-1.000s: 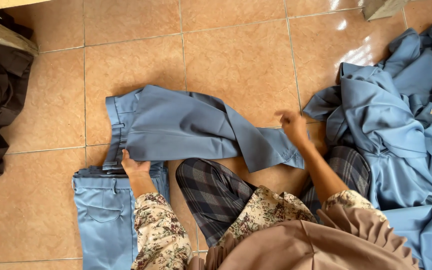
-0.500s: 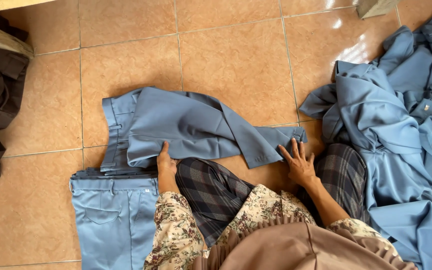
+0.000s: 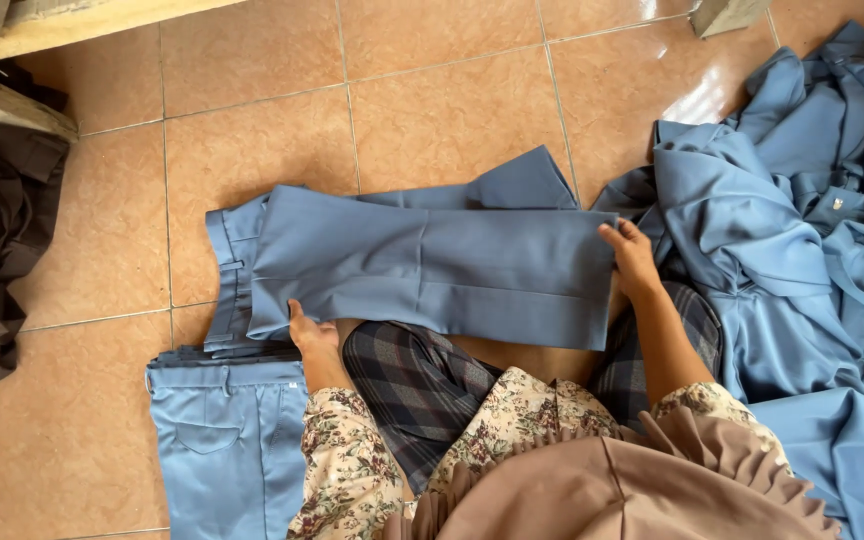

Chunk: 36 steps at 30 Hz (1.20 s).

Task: The person folds blue trousers on a tiled floor. They pick up each pair from a pile, lay it flat, fold the legs together, and then fold the garment into a compact rectangle before stacking it.

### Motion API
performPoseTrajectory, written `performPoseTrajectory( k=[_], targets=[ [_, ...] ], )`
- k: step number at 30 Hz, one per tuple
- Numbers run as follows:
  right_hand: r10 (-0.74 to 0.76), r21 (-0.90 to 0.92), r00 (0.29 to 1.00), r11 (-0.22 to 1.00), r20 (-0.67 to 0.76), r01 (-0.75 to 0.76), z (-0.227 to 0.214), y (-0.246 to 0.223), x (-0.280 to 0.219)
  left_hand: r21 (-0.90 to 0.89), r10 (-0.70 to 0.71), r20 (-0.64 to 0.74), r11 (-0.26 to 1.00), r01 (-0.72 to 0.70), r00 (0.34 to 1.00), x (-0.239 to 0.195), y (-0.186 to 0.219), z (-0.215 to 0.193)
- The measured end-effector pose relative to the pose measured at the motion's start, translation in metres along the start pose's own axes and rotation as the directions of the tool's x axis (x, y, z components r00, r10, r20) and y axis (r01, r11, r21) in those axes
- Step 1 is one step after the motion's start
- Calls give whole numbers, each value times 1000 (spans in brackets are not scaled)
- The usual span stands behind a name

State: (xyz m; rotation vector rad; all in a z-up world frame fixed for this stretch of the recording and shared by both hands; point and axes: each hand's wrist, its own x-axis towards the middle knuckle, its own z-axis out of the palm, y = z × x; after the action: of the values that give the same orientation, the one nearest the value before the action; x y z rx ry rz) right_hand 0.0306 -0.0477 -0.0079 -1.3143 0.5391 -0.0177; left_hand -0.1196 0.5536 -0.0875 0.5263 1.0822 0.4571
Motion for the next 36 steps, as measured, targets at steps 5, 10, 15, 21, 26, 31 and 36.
performPoseTrajectory(
  k=[5, 10, 15, 21, 26, 31, 36],
  targets=[
    [146, -638, 987, 767, 62, -73, -54, 108, 25, 181, -85, -49, 979, 92, 995, -125, 23, 55],
    [24, -768, 995, 634, -96, -90, -29, 75, -65, 199, -42, -80, 978, 57, 996, -78, 4, 35],
    [108, -697, 972, 681, -207, -224, 4, 73, -96, 231, -70, -83, 969, 87, 994, -112, 13, 57],
    [338, -114, 933, 939, 127, -324, 115, -6, -86, 181, -89, -68, 978, 100, 994, -104, 15, 49],
    [286, 143, 794, 896, 537, -420, 238, -153, -112, -10, -83, 11, 996, 83, 996, -115, 26, 52],
    [167, 303, 836, 880, 523, -366, 211, -182, -66, -178, -35, 40, 983, 42, 999, -50, 10, 20],
    [344, 77, 898, 923, 275, -377, 126, -90, -16, -297, -34, -12, 954, 29, 999, -22, 12, 2]
  ],
)
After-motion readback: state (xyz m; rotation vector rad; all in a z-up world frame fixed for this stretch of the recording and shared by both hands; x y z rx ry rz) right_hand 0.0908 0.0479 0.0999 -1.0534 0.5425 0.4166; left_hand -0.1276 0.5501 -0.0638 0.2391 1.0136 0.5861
